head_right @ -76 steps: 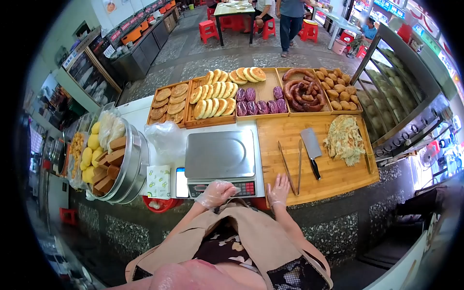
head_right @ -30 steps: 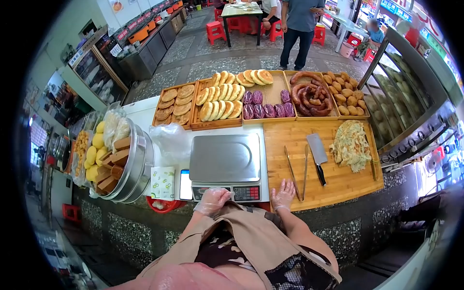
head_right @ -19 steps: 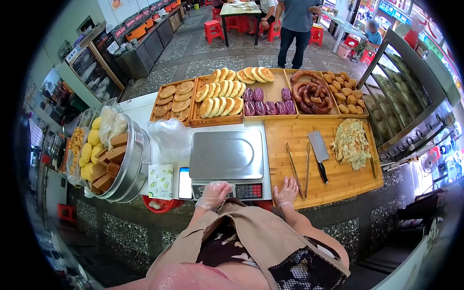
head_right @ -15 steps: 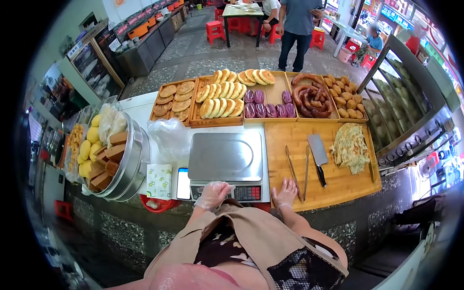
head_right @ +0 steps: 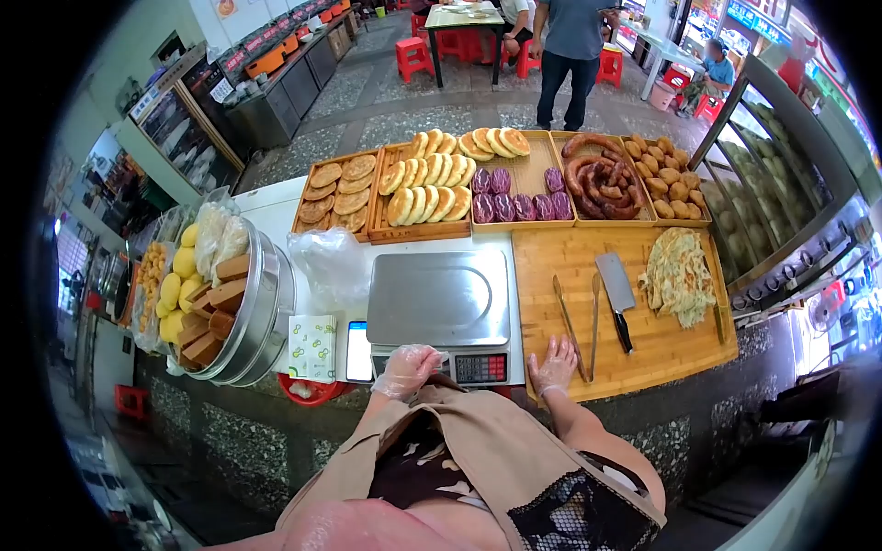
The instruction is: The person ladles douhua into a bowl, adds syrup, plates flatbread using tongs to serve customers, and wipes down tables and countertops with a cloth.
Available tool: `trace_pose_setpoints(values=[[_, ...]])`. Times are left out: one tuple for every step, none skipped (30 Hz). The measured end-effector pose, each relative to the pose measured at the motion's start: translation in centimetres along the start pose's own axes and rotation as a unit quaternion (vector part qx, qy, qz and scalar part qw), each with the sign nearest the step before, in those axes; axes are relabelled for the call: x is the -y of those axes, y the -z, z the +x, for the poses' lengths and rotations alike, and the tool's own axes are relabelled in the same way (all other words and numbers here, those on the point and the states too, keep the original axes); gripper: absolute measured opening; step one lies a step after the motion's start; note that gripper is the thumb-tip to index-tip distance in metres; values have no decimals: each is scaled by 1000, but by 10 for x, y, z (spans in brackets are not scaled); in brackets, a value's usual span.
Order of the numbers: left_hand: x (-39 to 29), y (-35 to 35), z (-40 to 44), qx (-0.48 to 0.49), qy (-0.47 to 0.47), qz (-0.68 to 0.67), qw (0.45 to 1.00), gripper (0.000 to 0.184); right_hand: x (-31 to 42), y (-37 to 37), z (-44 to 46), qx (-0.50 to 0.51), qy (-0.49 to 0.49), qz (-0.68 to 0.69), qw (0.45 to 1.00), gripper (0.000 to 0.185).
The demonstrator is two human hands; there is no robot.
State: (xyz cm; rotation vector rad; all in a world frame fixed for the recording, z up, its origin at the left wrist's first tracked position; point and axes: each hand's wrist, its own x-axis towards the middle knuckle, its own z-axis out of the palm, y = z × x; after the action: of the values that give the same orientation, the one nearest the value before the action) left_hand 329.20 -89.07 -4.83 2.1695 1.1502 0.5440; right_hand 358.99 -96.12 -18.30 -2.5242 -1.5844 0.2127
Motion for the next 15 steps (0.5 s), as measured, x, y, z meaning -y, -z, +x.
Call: trace_pose_setpoints(values=[[0, 0, 0, 1, 1, 0, 1000, 22, -1, -2, 1, -8, 5, -9, 1000, 68], [1, 0, -1, -8, -3, 0, 1000, 22, -2, -4, 1, -15, 11, -17, 1000, 68], [1, 0, -1, -17, -7, 0, 1000, 22, -1, -3, 1, -14, 11, -16, 1000, 68], [2, -1, -1, -17, -7, 0, 1000, 22, -1, -2, 1, -12, 10, -17, 1000, 68], [2, -1, -1, -30, -13, 8, 999, 21, -1, -2, 2, -10, 10, -19, 1000, 68], [2, -2, 0, -44, -20, 16, 999, 20, -1, -2, 2, -10, 10, -19, 1000, 68], [3, -2, 0, -44, -20, 16, 999, 20, -2, -3, 3, -12, 11, -17, 1000, 68], [3, -2, 0, -36, -17, 13, 999, 20, -3, -4, 3, -14, 12, -16, 1000, 68], [3, -3, -1, -28, -15, 11, 999, 20, -4, -5, 3, -13, 12, -15, 1000, 68], [3, -4, -1, -26, -14, 11, 1000, 20, -5, -4, 3, -18, 18, -9, 1000, 68], [3, -5, 0, -29, -20, 11, 999, 20, -5, -4, 3, -23, 23, -2, 999, 69], [3, -6, 0, -32, -27, 11, 999, 21, -4, -3, 2, -22, 21, -1, 1000, 69], [3, -6, 0, -30, -28, 12, 999, 21, -3, 1, 2, -20, 19, 4, 1000, 69], [2, -7, 0, -33, -28, 13, 999, 21, -2, 3, 2, -18, 17, 9, 1000, 68], [2, -7, 0, -36, -28, 14, 999, 22, -2, 2, 2, -18, 17, 10, 1000, 68]])
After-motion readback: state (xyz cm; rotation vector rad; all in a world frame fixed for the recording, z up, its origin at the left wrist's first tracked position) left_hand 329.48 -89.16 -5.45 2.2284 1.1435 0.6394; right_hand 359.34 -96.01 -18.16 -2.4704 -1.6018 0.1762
